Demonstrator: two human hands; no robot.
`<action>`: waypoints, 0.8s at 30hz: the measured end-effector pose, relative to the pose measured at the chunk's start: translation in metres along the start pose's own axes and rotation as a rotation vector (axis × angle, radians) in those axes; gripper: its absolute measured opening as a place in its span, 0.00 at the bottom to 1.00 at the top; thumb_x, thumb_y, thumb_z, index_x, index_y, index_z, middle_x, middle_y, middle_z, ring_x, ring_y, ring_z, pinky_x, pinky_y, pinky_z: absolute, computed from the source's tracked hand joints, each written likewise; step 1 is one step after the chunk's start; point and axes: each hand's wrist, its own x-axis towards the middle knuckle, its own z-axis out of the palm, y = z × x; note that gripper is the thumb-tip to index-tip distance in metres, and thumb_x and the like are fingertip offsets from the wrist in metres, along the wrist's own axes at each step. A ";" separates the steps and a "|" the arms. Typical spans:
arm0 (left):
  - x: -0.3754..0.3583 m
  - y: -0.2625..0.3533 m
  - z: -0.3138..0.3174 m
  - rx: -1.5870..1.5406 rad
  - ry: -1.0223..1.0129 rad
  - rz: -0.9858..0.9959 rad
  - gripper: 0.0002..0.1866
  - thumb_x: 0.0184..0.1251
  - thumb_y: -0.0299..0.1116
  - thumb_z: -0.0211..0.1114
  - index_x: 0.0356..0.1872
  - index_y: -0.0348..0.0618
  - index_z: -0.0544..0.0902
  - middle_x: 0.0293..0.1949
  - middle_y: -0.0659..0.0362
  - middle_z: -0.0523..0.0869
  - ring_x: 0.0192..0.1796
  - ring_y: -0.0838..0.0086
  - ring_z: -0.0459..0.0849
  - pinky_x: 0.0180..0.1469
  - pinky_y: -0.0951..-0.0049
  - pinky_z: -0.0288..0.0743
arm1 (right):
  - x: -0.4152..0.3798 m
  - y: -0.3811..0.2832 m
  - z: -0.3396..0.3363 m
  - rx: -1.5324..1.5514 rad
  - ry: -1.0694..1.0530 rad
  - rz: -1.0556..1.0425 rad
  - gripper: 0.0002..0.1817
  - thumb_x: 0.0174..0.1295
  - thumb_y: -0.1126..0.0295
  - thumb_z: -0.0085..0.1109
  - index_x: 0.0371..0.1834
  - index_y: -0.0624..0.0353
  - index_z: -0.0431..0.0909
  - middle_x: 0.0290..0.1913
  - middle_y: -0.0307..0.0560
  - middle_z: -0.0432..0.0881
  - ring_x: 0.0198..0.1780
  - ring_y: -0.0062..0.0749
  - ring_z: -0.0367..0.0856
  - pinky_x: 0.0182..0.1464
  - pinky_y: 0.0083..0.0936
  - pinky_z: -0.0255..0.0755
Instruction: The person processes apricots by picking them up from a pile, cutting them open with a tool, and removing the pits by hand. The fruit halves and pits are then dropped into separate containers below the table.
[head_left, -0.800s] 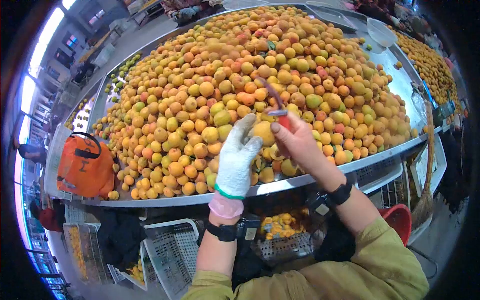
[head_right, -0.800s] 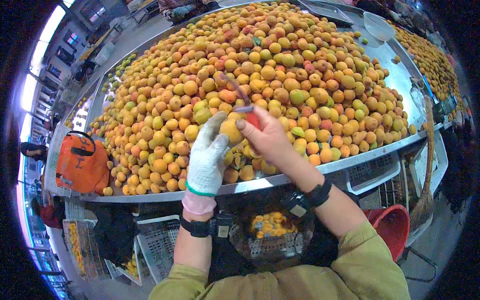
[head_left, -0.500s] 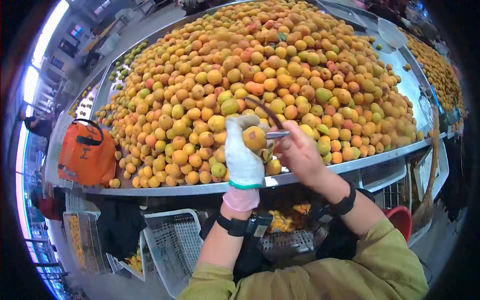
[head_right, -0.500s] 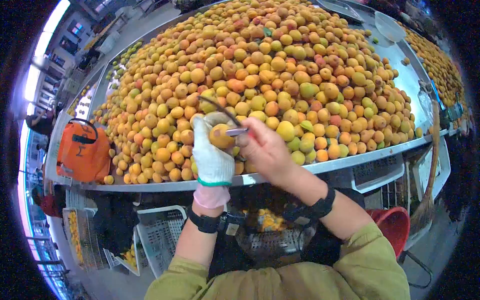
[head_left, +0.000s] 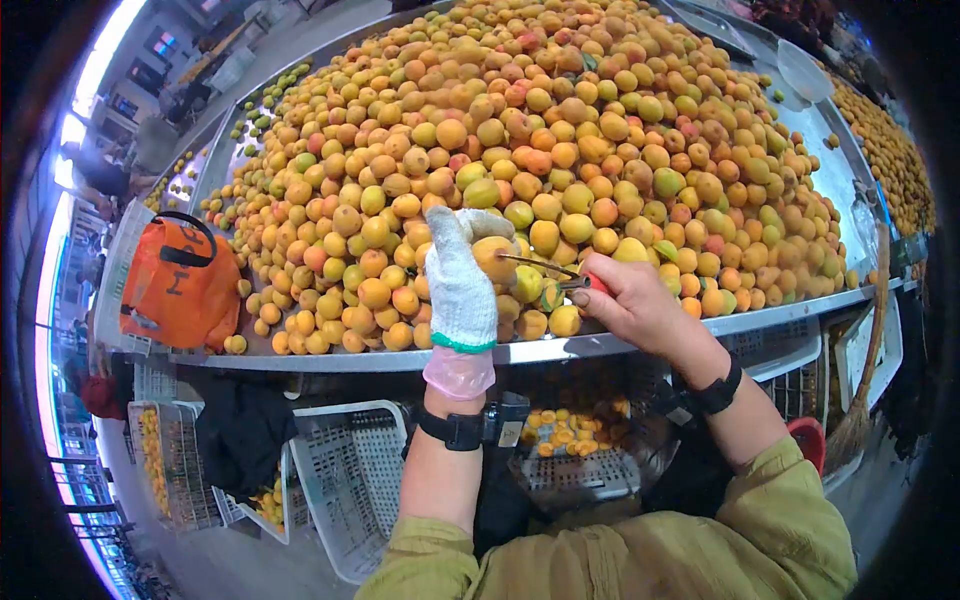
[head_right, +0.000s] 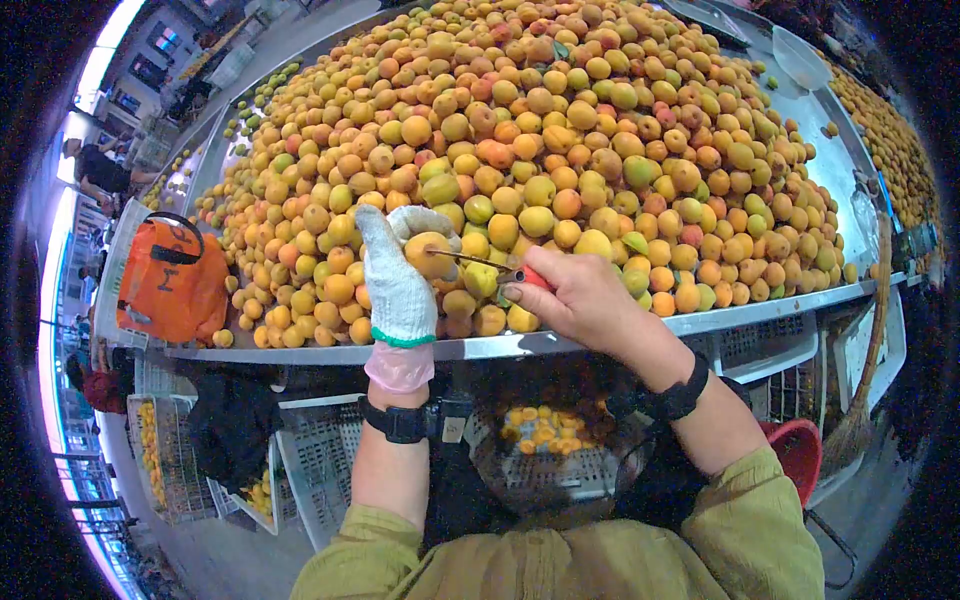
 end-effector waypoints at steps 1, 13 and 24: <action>0.000 0.000 -0.001 0.000 -0.001 -0.002 0.41 0.72 0.67 0.28 0.29 0.40 0.80 0.23 0.58 0.81 0.25 0.75 0.79 0.27 0.78 0.75 | 0.000 0.001 0.001 -0.034 0.016 -0.004 0.18 0.64 0.54 0.57 0.30 0.57 0.69 0.23 0.53 0.74 0.27 0.54 0.77 0.29 0.41 0.68; 0.003 0.002 -0.020 0.319 -0.240 0.393 0.26 0.75 0.51 0.47 0.45 0.35 0.79 0.38 0.55 0.83 0.35 0.75 0.82 0.34 0.76 0.78 | 0.001 0.011 -0.005 -0.039 0.058 0.108 0.18 0.65 0.55 0.56 0.28 0.59 0.70 0.21 0.52 0.74 0.25 0.50 0.75 0.28 0.39 0.66; -0.017 0.001 -0.005 -0.508 -0.452 0.078 0.29 0.65 0.39 0.66 0.62 0.35 0.67 0.58 0.50 0.74 0.58 0.65 0.77 0.62 0.66 0.73 | -0.005 -0.001 0.002 0.164 0.085 0.051 0.16 0.66 0.60 0.56 0.29 0.61 0.69 0.20 0.51 0.73 0.25 0.44 0.76 0.28 0.33 0.67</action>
